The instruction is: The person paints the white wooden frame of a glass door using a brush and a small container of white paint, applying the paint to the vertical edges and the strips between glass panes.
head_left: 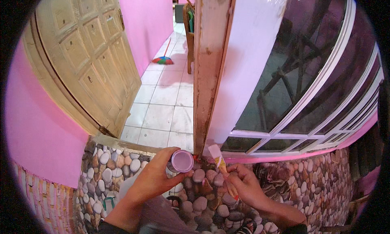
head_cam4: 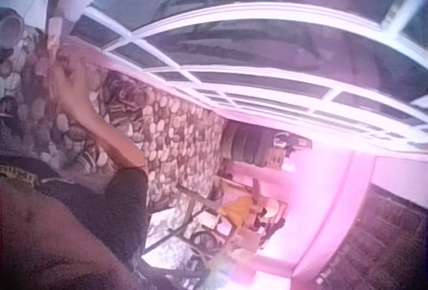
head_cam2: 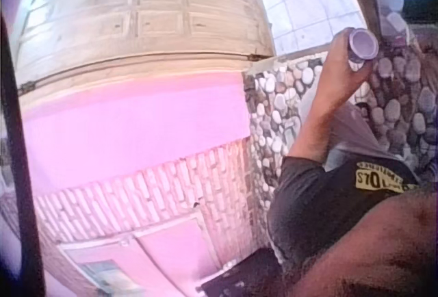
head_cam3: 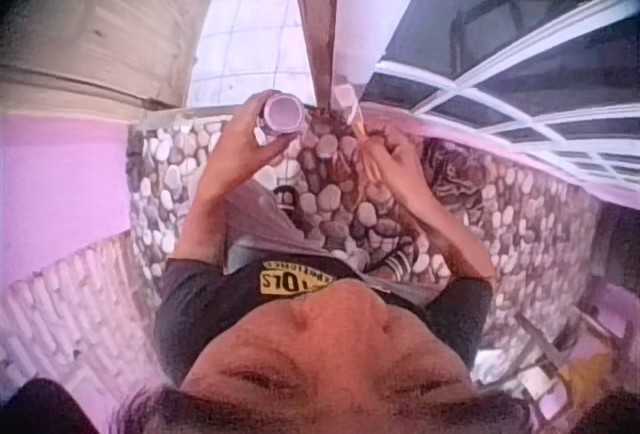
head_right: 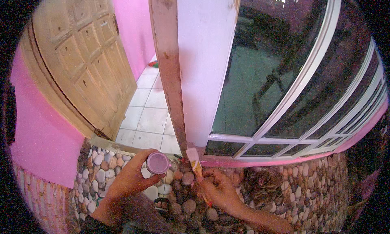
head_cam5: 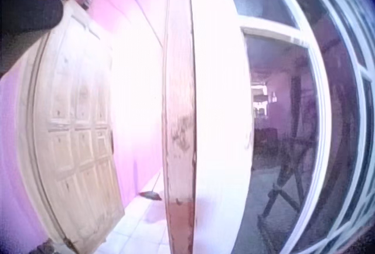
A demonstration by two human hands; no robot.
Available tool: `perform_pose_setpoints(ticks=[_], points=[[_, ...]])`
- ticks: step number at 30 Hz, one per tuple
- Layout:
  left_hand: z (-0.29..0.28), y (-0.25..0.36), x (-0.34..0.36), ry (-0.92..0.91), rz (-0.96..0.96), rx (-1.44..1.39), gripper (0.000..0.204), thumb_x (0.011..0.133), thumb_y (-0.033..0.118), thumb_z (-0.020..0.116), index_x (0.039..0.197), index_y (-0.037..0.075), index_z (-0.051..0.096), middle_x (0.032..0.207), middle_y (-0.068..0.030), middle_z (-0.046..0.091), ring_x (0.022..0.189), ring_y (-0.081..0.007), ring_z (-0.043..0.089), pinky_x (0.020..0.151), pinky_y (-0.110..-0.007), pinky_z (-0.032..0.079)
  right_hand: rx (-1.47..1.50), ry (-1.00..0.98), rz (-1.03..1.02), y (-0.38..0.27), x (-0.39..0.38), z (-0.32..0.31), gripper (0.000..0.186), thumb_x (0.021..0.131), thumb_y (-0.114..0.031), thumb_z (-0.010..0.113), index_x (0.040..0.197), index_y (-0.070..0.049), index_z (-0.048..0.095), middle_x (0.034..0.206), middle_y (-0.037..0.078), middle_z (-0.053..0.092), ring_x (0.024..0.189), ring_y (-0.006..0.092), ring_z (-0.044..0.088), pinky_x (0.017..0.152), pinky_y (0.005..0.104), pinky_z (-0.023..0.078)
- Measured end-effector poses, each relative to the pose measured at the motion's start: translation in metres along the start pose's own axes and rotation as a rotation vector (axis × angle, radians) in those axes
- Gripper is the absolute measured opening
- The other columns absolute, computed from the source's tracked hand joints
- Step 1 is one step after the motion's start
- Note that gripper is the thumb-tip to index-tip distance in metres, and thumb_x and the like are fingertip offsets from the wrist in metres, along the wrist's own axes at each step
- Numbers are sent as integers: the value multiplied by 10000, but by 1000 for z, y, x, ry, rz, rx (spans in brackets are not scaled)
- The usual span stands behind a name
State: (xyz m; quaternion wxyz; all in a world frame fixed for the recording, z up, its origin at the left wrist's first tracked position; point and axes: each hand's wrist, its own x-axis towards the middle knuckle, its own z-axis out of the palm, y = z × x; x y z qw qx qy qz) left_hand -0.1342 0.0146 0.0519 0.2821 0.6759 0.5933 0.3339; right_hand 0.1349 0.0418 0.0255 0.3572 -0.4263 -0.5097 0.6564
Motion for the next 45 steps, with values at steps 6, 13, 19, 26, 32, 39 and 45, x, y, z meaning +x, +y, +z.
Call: perform_pose_setpoints(ticks=[6,13,19,26,32,39,45], points=[[4,10,-5,10,68,-39,611,804,195,834,1310,29,534,1215,-182,633,1156,-320,622,974,-394,492,-53,4,105,-6,4,-13,203,1012,-165,575,1119,8,576,774,63,648,651,124,621,582,252,478],[3,18,-14,19,66,-76,574,824,203,799,1301,23,536,1212,-203,627,1144,-348,624,961,-402,500,-29,18,-66,-84,-9,10,236,991,-159,602,1127,31,569,703,67,622,540,129,590,492,262,460],[-5,24,-18,-13,15,-115,583,816,200,802,1300,19,532,1221,-210,616,1151,-354,616,972,-404,492,5,22,-108,-151,3,23,206,972,-130,590,1081,45,588,635,68,598,474,145,559,428,259,418],[-10,12,-18,-10,51,-103,609,812,253,841,1300,35,549,1225,-179,646,1168,-311,630,985,-402,494,-15,-9,-255,-224,-7,29,280,965,-245,635,1062,17,623,624,39,598,440,103,504,384,235,359],[-18,9,-24,11,89,-76,591,797,186,815,1292,21,538,1207,-195,615,1136,-353,618,962,-399,497,-60,5,-111,-185,-12,35,256,967,-189,639,1068,43,595,613,52,590,441,113,530,398,238,371],[-9,7,-12,-6,45,-97,623,785,200,843,1306,31,545,1214,-189,627,1149,-327,629,967,-385,499,-65,10,-356,-196,-33,6,239,964,-164,630,1071,46,595,668,85,641,465,113,574,412,230,403],[-7,9,-16,37,-64,-10,634,773,138,858,1304,-5,542,1218,-172,653,1152,-275,637,991,-365,489,-245,-216,217,-123,-17,-48,225,973,-169,596,1112,8,611,726,76,654,521,100,584,452,234,437]])
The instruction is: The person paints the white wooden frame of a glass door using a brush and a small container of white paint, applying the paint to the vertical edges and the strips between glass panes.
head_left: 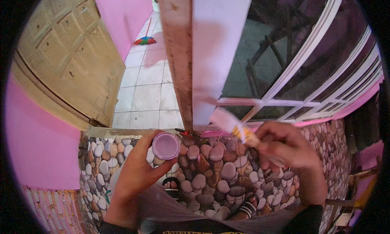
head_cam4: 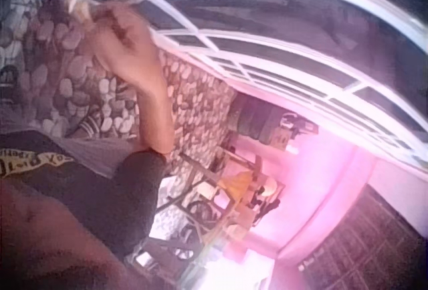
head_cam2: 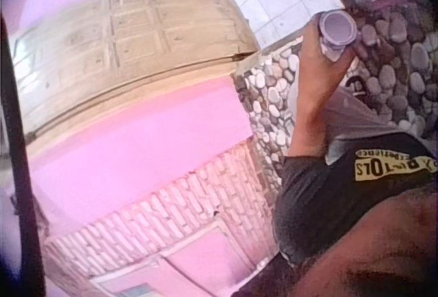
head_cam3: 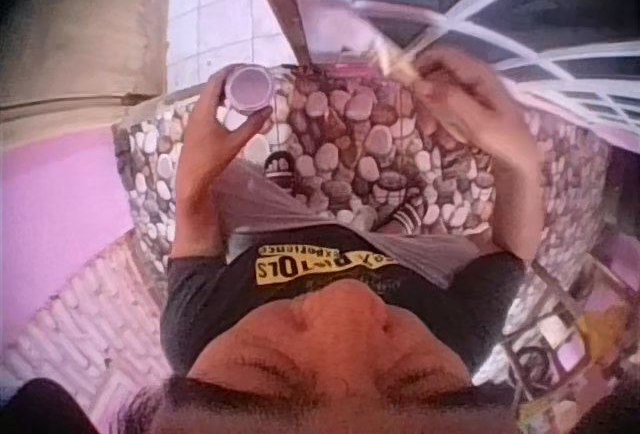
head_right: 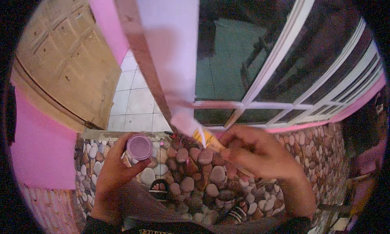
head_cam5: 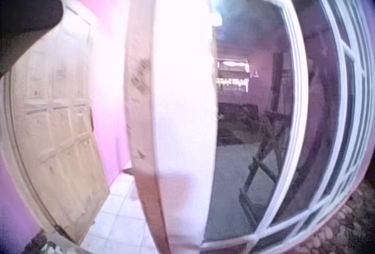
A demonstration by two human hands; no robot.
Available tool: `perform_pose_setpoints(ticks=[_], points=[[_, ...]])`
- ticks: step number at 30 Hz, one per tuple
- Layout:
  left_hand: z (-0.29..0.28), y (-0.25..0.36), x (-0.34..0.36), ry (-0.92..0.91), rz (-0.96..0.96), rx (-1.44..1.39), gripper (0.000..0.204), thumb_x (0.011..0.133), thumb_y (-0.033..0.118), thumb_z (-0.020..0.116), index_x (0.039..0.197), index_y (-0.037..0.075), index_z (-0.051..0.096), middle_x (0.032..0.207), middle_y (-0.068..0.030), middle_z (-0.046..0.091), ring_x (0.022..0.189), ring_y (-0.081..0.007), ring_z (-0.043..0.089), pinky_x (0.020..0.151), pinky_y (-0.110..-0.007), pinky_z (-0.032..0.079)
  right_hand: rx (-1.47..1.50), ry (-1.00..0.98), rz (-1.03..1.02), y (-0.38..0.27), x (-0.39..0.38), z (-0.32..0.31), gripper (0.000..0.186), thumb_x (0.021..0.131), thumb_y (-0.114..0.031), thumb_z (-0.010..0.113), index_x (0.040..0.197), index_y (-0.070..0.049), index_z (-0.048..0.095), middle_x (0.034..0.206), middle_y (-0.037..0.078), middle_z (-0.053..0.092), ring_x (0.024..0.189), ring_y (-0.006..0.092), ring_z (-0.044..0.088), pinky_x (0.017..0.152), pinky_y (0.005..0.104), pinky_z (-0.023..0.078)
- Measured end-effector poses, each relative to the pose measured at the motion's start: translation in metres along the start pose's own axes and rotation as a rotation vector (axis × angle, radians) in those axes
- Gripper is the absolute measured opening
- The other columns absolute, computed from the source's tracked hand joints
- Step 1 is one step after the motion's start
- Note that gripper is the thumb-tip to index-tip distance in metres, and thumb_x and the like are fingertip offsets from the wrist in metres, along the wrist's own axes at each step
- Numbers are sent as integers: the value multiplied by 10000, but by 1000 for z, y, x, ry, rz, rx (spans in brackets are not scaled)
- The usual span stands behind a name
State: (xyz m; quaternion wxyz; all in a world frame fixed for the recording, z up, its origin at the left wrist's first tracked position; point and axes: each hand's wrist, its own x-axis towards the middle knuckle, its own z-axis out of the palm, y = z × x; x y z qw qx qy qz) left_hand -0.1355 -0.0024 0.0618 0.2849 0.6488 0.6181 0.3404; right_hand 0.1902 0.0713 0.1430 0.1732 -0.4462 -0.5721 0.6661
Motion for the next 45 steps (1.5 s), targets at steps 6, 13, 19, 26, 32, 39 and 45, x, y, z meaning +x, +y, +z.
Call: perform_pose_setpoints(ticks=[6,13,19,26,32,39,45], points=[[36,17,8,-106,-35,-20,620,754,83,839,1297,13,549,1229,-137,644,1161,-233,618,1003,-353,465,-361,280,53,232,63,-4,345,990,-339,637,1076,-4,629,791,63,646,738,162,644,632,305,500],[56,14,6,-254,-63,56,718,704,92,850,1344,20,533,1270,-150,631,1209,-261,604,1039,-377,450,-236,360,-56,287,91,45,388,983,-375,620,1060,5,641,895,207,684,802,325,688,729,408,522],[84,21,15,-325,-35,97,710,707,79,834,1347,20,530,1314,-161,604,1226,-273,595,1051,-395,448,-615,369,-226,261,38,-13,333,974,-288,599,1132,0,654,967,185,707,865,368,694,763,419,534],[102,8,32,-366,-2,189,665,749,80,811,1346,29,524,1289,-169,605,1221,-310,593,1034,-399,458,-384,299,-390,144,-19,-53,268,918,-244,678,1106,-53,672,972,180,699,874,384,686,769,456,552],[109,-6,42,-441,-40,143,652,789,134,802,1364,35,508,1321,-192,582,1236,-360,577,1042,-422,458,-353,500,-609,122,-28,-30,251,821,-77,798,1057,-80,713,909,90,735,791,240,735,677,327,559],[91,-7,32,-388,69,160,674,782,113,783,1384,33,491,1360,-201,549,1300,-382,517,1078,-439,433,-229,497,-653,112,-4,2,195,735,-52,820,908,-33,733,731,95,709,589,153,664,546,265,491],[94,-7,27,-384,123,195,663,777,117,785,1368,33,497,1345,-210,542,1276,-404,513,1064,-451,444,-367,354,-573,106,11,24,177,797,-60,793,952,-28,715,770,106,700,628,181,679,561,295,506]])
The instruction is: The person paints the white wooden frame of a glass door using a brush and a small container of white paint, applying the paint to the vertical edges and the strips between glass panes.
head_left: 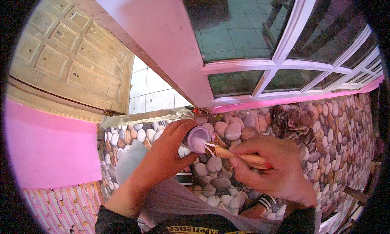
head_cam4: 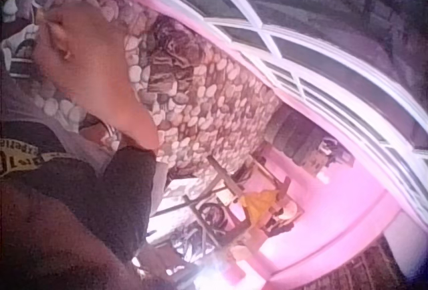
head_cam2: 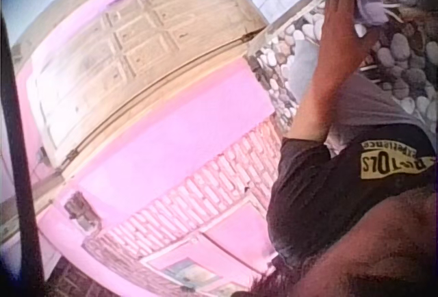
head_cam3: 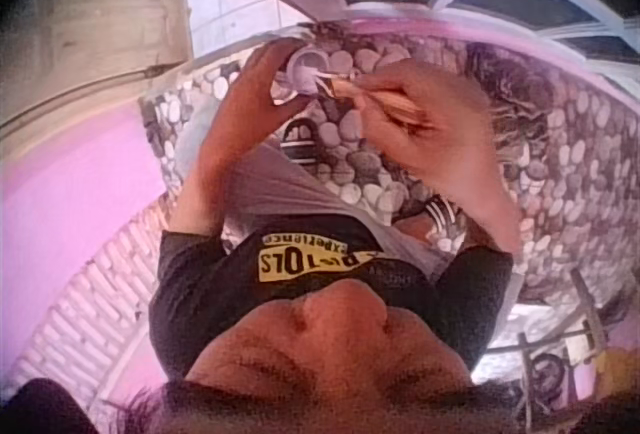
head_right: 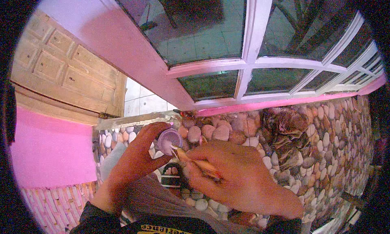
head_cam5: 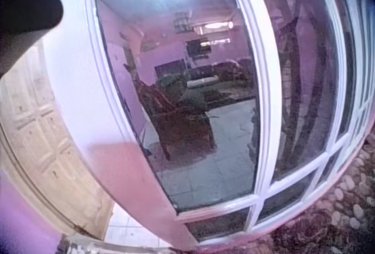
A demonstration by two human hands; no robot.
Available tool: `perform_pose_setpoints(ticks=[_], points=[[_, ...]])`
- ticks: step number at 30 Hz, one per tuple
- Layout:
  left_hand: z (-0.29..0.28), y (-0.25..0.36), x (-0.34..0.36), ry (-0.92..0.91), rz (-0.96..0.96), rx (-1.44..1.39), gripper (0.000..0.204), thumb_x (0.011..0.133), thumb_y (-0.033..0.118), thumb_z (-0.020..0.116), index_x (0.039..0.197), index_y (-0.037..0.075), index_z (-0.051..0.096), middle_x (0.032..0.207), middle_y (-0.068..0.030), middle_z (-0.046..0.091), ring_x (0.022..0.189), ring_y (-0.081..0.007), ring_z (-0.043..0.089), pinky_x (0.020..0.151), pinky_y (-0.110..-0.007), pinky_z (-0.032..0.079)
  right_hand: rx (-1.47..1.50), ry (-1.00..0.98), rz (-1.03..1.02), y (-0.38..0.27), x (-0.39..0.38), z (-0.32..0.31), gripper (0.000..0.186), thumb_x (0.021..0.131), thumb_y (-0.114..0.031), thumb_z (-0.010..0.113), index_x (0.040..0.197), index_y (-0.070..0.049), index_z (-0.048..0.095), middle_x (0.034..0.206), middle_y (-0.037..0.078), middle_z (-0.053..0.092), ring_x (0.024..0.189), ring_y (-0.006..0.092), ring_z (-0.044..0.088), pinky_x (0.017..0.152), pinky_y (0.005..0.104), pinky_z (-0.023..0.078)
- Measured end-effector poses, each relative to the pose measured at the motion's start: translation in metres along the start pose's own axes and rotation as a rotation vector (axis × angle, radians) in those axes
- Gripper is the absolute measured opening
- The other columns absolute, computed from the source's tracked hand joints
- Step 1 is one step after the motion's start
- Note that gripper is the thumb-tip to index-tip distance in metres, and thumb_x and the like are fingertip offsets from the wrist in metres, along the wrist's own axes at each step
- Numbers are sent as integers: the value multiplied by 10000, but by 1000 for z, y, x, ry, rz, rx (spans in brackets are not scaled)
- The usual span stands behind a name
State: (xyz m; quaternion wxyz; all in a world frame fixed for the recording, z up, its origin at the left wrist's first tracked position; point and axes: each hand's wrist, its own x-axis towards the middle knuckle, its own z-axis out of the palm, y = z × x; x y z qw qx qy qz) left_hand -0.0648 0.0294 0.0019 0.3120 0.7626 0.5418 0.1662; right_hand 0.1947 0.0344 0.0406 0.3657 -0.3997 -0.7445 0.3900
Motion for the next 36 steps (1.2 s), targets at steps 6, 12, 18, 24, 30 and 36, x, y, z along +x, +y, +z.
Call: perform_pose_setpoints(ticks=[6,12,18,24,30,36], points=[[4,6,-1,2,18,56,652,774,123,788,1355,38,505,1346,-205,535,1263,-402,519,1044,-448,459,-96,-49,-21,12,2,22,178,829,-82,765,987,-45,692,803,131,672,667,276,675,573,345,507],[9,10,0,-69,16,13,644,772,119,784,1343,38,498,1332,-195,548,1256,-398,530,1037,-455,465,-125,-100,-14,22,-10,29,186,830,-93,772,989,-42,689,795,129,655,686,294,675,574,356,505],[15,11,0,-123,-27,-13,647,780,135,780,1345,31,482,1320,-202,556,1236,-414,547,1034,-469,464,42,13,110,25,-28,18,168,868,-90,765,990,-22,672,845,108,700,711,187,714,588,316,531],[13,14,2,-129,-56,-10,638,809,149,765,1345,-3,454,1329,-223,540,1230,-421,549,1026,-476,463,298,-69,429,41,-35,-1,157,950,-109,688,1017,14,617,857,125,724,720,166,717,609,289,571],[11,15,5,-145,-99,-77,639,835,167,759,1361,-5,439,1318,-234,537,1225,-433,546,1014,-473,466,685,-20,676,52,-32,-15,132,953,-65,676,1055,-6,616,850,94,699,756,210,725,634,300,589],[10,12,1,-90,-69,-74,623,841,172,758,1351,-2,446,1299,-228,546,1212,-430,552,1000,-468,473,802,-7,725,67,-34,-14,116,952,-55,653,1023,23,604,904,166,726,753,226,728,637,328,597]])
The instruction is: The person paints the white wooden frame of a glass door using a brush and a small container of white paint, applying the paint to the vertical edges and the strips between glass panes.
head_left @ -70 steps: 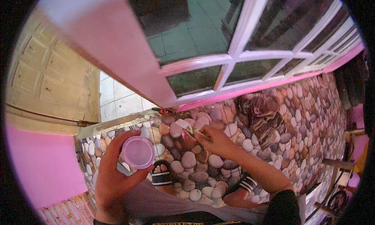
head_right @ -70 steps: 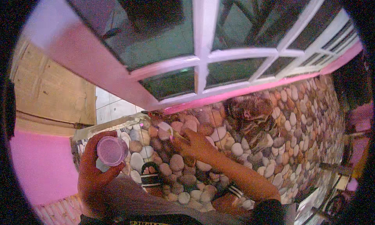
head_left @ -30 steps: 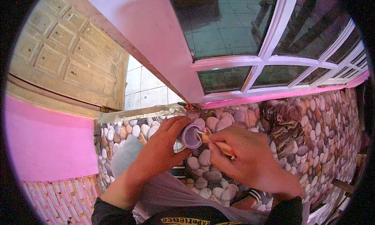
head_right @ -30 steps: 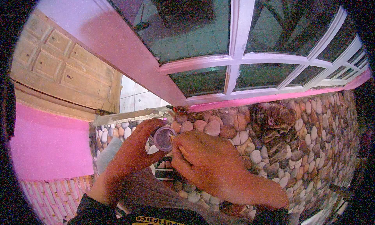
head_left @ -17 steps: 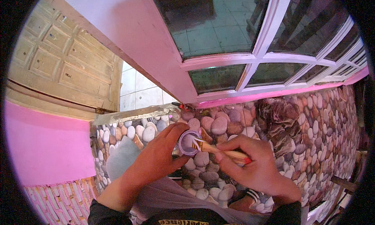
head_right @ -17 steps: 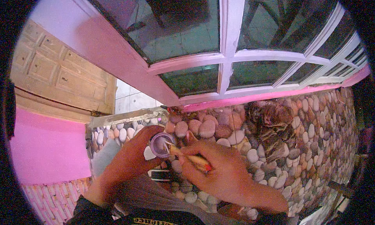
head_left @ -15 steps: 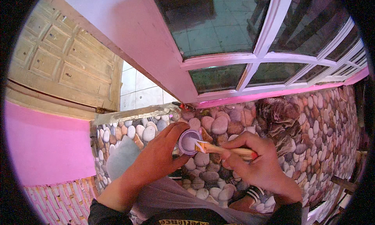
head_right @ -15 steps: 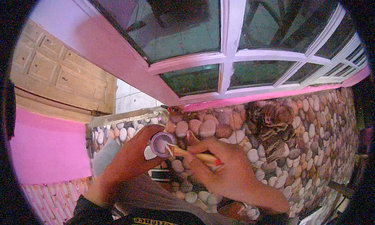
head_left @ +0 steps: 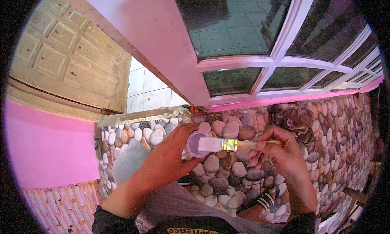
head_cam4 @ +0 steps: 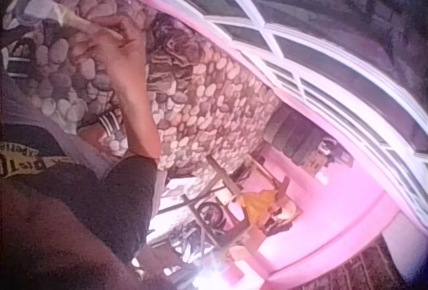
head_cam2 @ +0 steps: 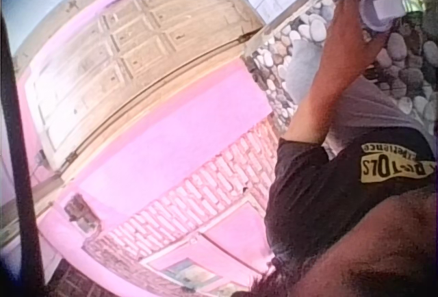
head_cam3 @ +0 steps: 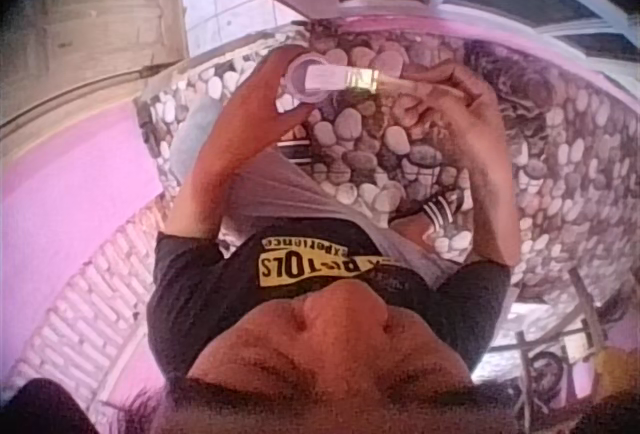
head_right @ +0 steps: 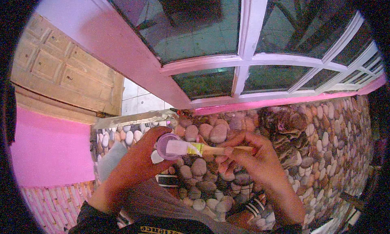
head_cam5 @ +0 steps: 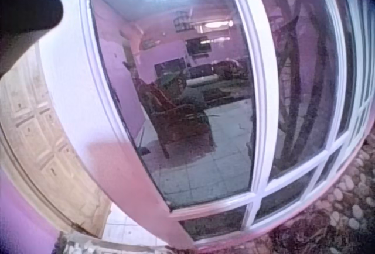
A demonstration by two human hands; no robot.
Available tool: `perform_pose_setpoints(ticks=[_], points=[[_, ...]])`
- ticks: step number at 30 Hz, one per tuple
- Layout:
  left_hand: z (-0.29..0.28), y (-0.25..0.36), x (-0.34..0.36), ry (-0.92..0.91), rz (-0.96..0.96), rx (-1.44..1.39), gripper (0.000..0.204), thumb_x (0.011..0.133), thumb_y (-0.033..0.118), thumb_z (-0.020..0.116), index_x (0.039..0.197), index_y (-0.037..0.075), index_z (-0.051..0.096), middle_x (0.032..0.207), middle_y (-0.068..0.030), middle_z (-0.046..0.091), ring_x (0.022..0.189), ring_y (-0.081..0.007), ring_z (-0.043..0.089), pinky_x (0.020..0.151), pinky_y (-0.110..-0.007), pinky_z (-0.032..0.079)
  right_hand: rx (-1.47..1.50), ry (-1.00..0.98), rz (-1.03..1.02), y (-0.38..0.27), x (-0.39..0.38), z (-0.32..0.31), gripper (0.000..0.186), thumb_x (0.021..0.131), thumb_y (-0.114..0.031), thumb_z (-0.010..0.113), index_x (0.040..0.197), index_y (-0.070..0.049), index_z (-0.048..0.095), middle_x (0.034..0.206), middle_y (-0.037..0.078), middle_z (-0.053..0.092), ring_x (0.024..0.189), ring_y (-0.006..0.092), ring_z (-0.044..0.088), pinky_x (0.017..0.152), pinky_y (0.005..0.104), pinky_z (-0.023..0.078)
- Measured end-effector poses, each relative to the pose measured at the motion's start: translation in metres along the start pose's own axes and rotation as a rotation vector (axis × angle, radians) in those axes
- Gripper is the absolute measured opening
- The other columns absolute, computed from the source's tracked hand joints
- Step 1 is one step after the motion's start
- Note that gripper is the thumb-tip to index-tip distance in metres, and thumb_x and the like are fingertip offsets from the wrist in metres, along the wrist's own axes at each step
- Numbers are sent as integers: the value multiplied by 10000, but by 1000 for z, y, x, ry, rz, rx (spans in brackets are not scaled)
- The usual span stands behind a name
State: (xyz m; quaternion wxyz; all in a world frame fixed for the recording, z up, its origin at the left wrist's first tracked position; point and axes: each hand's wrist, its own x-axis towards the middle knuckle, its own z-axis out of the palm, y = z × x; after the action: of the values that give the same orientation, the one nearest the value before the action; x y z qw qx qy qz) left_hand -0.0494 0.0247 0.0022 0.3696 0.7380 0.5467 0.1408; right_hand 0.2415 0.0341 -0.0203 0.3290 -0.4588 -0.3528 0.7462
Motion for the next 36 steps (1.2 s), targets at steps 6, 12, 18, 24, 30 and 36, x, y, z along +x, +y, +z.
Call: perform_pose_setpoints(ticks=[6,12,18,24,30,36], points=[[-9,-5,-8,33,-34,50,631,832,180,775,1345,3,451,1294,-222,554,1216,-416,556,1002,-461,472,117,81,-70,29,16,-20,142,943,-93,636,1035,0,578,863,193,718,669,262,721,526,338,570],[-14,-1,-16,68,-61,58,628,825,188,790,1336,8,472,1314,-213,552,1238,-408,550,1019,-445,463,247,243,90,82,52,-8,111,976,-135,609,1032,-40,593,934,105,704,770,186,665,608,302,513],[-16,-1,-20,83,-57,50,650,808,187,802,1341,9,475,1307,-208,558,1233,-392,559,1028,-437,457,399,239,54,129,94,5,114,982,-145,571,944,-41,599,829,74,641,674,150,587,555,285,446],[-20,0,-26,123,-94,12,684,744,139,855,1334,41,522,1293,-166,602,1230,-321,585,1054,-412,448,544,321,13,116,102,17,151,968,-171,574,899,-36,570,769,43,565,620,122,497,514,269,384],[-20,-2,-27,111,-103,32,690,732,155,863,1330,53,534,1285,-164,603,1225,-320,587,1051,-410,452,546,312,101,148,88,17,117,947,-163,569,892,-61,558,751,28,543,604,109,460,501,258,353],[-20,-2,-25,109,-83,38,695,728,151,863,1334,58,536,1302,-154,595,1243,-313,577,1066,-409,444,396,359,35,151,111,12,91,943,-148,549,886,-77,541,736,20,518,590,105,435,487,258,340]])
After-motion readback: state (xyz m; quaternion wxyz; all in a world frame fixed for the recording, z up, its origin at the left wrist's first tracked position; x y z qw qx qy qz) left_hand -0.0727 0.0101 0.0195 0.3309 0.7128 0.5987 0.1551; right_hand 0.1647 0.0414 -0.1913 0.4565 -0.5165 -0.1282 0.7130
